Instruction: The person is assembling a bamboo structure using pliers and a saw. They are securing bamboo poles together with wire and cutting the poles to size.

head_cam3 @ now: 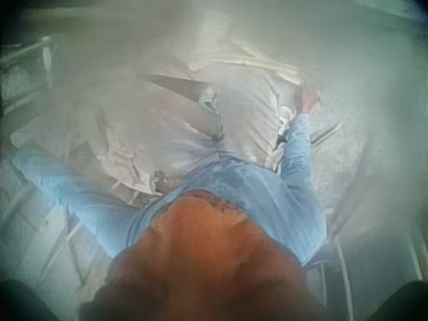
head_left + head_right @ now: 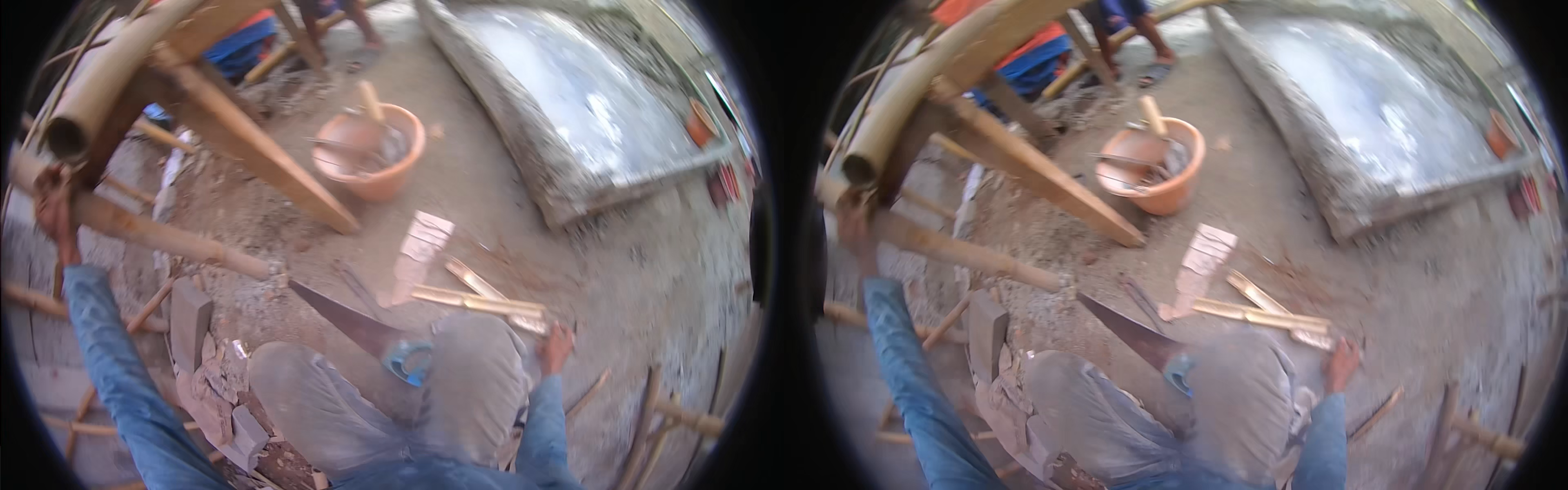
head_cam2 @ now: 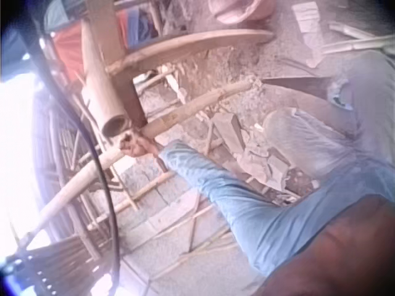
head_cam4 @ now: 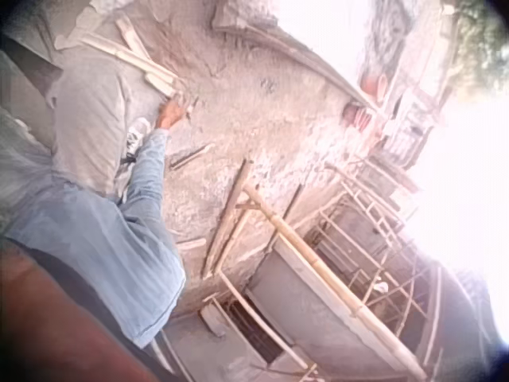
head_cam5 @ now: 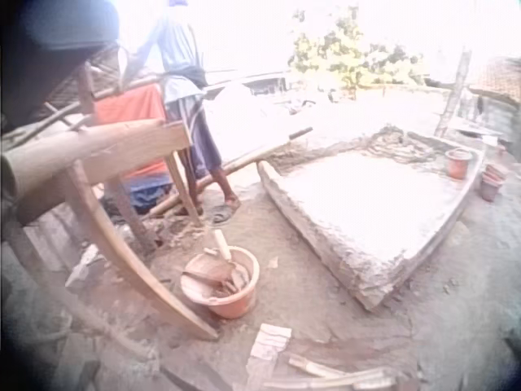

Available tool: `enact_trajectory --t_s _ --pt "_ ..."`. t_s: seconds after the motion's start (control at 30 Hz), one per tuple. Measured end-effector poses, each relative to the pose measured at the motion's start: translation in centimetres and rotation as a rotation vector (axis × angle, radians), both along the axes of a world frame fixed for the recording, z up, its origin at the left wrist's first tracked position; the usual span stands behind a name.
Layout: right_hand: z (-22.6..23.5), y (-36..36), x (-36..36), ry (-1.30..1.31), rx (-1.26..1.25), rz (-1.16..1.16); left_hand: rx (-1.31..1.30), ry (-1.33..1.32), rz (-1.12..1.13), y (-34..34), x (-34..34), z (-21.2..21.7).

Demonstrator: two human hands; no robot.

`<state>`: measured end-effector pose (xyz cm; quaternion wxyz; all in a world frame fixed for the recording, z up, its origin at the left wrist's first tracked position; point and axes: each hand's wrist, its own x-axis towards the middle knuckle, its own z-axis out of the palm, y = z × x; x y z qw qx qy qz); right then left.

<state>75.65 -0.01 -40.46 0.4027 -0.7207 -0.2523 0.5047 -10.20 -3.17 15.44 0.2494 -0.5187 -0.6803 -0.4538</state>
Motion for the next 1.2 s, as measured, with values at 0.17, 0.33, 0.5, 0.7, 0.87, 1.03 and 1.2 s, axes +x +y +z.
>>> enact_trajectory --t_s 0.17,0.33,0.5,0.7,0.87,1.03,1.2 --pt "2.8 6.4 -6.1 0.043 0.123 0.102 0.065 -0.211 -0.138 -3.8 7.1 2.9" --pt "7.7 10.6 -10.4 -0.04 0.204 0.141 -0.025 -0.299 -0.302 -8.8 6.4 4.8" --pt "14.7 11.6 -12.1 -0.101 0.286 0.082 -0.11 -0.189 -0.343 -8.6 7.0 6.7" --pt "25.0 8.1 -11.6 -0.139 0.456 -0.055 -0.196 -0.053 -0.525 -6.6 6.0 8.6" --pt "33.6 3.0 -10.0 -0.104 0.619 -0.182 -0.408 0.109 -0.545 -5.5 5.3 11.1" --pt "39.9 -2.5 -9.5 -0.023 0.819 -0.223 -0.431 0.128 -0.591 -3.8 4.1 12.3" --pt "43.7 -4.6 -13.0 0.115 0.968 -0.086 -0.292 0.225 -0.584 -4.0 3.7 12.8"
